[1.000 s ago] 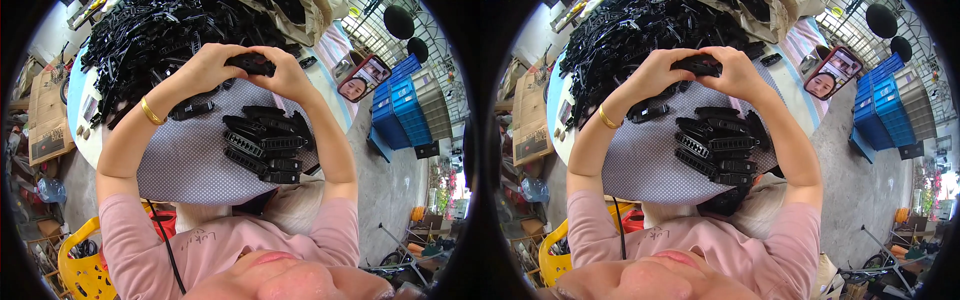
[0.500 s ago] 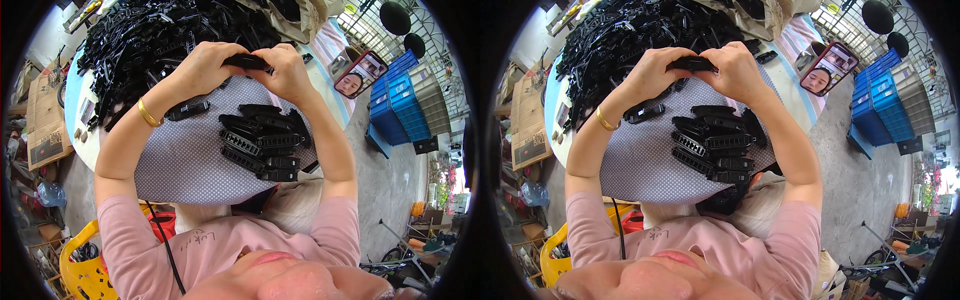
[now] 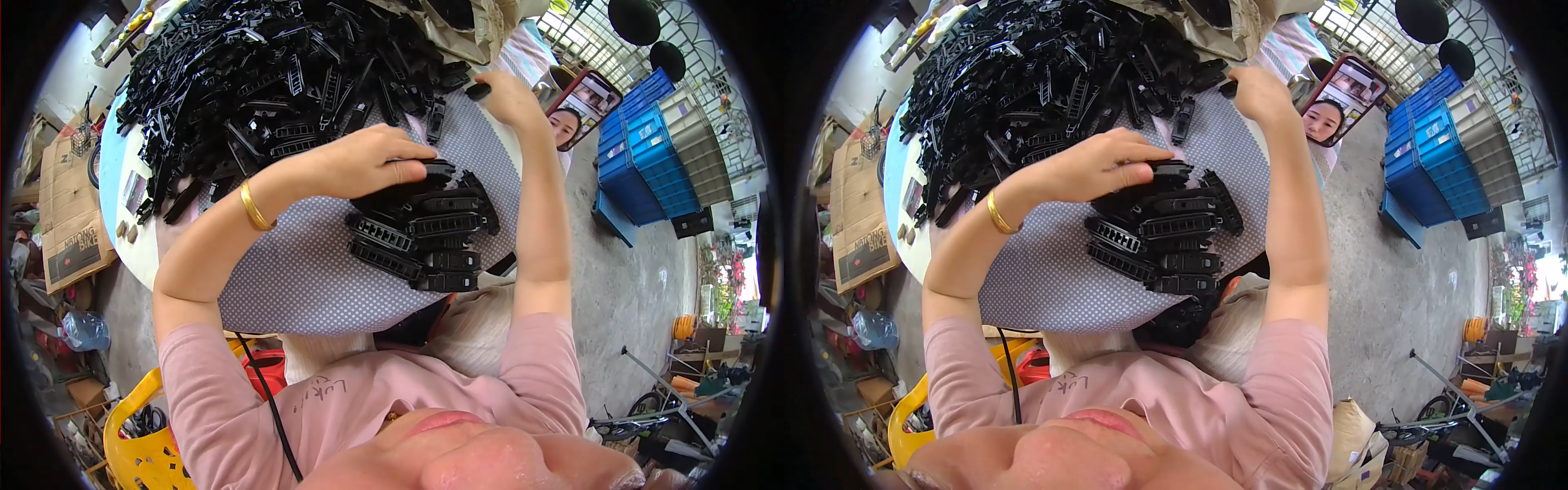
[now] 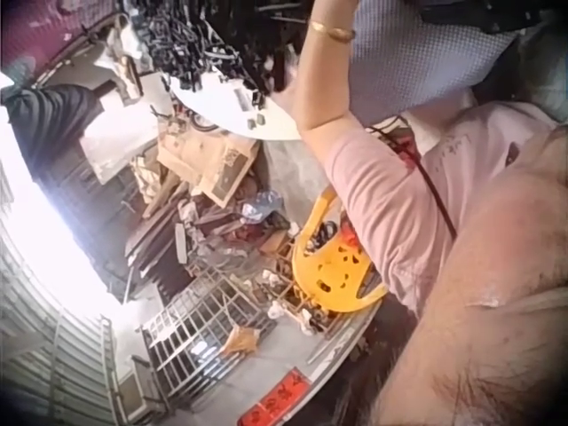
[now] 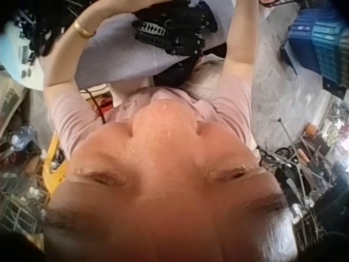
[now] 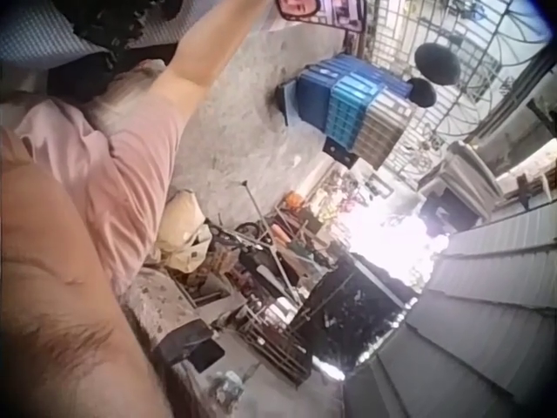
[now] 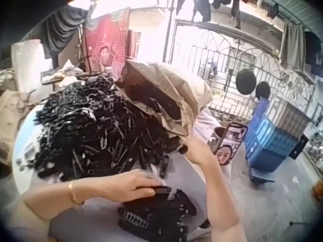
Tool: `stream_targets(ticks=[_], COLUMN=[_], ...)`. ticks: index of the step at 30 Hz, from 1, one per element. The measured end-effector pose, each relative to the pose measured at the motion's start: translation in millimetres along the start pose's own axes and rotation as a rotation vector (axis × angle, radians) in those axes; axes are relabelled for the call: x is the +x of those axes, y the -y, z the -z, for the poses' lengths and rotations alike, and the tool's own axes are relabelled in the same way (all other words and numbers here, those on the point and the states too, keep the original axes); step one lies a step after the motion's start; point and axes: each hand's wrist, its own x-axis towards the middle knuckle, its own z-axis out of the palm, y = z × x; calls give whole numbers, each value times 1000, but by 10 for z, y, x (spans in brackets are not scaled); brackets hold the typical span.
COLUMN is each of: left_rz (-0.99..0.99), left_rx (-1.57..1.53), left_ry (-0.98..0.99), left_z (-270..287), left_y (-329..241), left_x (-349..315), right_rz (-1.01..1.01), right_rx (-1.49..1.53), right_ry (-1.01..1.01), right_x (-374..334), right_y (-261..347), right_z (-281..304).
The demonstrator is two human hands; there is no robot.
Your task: Sorting and inspecting black plastic hair clips on a workbench.
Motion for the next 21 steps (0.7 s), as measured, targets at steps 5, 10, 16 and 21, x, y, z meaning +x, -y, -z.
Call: stream_targets(ticks=[5, 10, 16, 21], left_rz=[268, 484, 395, 403], left_rx=[-152, 361, 435, 109], left_ry=[34, -126, -245, -495], left_z=[44, -108, -202, 115], left_y=[27, 49, 163, 97], left_x=[219, 776, 824, 539], right_rz=[-8, 1, 46, 265], right_rx=[-55, -26, 241, 1317], right_ry=[-27, -8, -336, -294], right_x=[-62, -64, 71, -30], right_y=[193, 102, 115, 307], right_z=[51, 63, -58, 129])
